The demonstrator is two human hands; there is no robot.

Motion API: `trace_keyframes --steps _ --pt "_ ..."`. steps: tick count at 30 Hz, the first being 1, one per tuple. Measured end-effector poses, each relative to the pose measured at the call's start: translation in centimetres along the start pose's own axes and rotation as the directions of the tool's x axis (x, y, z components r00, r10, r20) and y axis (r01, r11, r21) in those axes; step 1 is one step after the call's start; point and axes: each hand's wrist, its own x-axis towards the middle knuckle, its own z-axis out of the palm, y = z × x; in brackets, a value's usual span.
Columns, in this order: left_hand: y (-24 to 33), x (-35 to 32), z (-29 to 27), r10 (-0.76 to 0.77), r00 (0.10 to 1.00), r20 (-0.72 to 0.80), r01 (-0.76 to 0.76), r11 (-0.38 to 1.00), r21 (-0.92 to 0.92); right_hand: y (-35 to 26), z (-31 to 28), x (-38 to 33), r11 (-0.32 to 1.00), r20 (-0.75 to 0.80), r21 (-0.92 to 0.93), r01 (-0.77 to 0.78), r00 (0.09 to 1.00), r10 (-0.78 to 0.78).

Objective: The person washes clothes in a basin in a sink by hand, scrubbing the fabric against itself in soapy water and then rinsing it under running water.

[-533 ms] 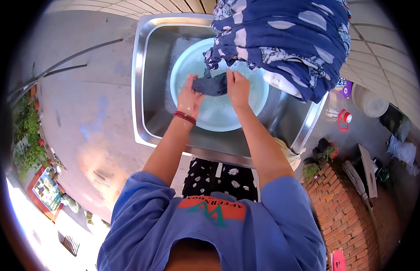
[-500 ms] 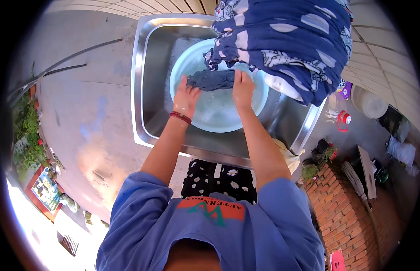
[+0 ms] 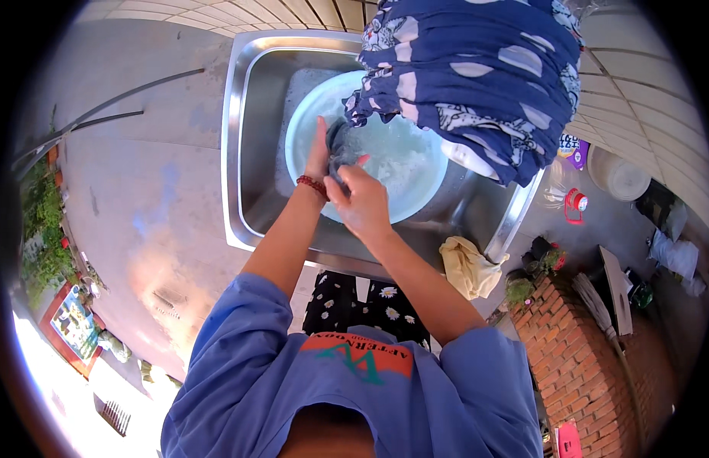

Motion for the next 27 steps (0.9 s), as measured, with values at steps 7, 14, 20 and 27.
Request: trace_keyframes --steps 7,14,20,27 --pt "-0.7 -2.2 2.9 0.101 0.931 -0.350 -0.071 0.993 0.099 2.5 0.7 5.5 0.994 -0.252 -0.097 0.050 0.965 -0.074" --pt "0.5 -2.8 -0.7 0.212 0.946 -0.243 -0.182 0.973 0.141 11.7 -1.0 5.9 0.943 -0.288 -0.320 -0.090 0.957 -0.006" --pt "-1.8 0.7 -3.4 0.400 0.881 -0.253 -0.122 0.707 0.696 12.0 -0.6 6.2 0.879 0.098 -0.478 -0.007 0.993 0.061" --pt "-0.5 -0.1 -0.2 -0.025 0.999 -0.031 0.026 0.999 0.019 1.2 0.0 0.4 0.989 -0.107 -0.007 0.145 0.984 -0.145"
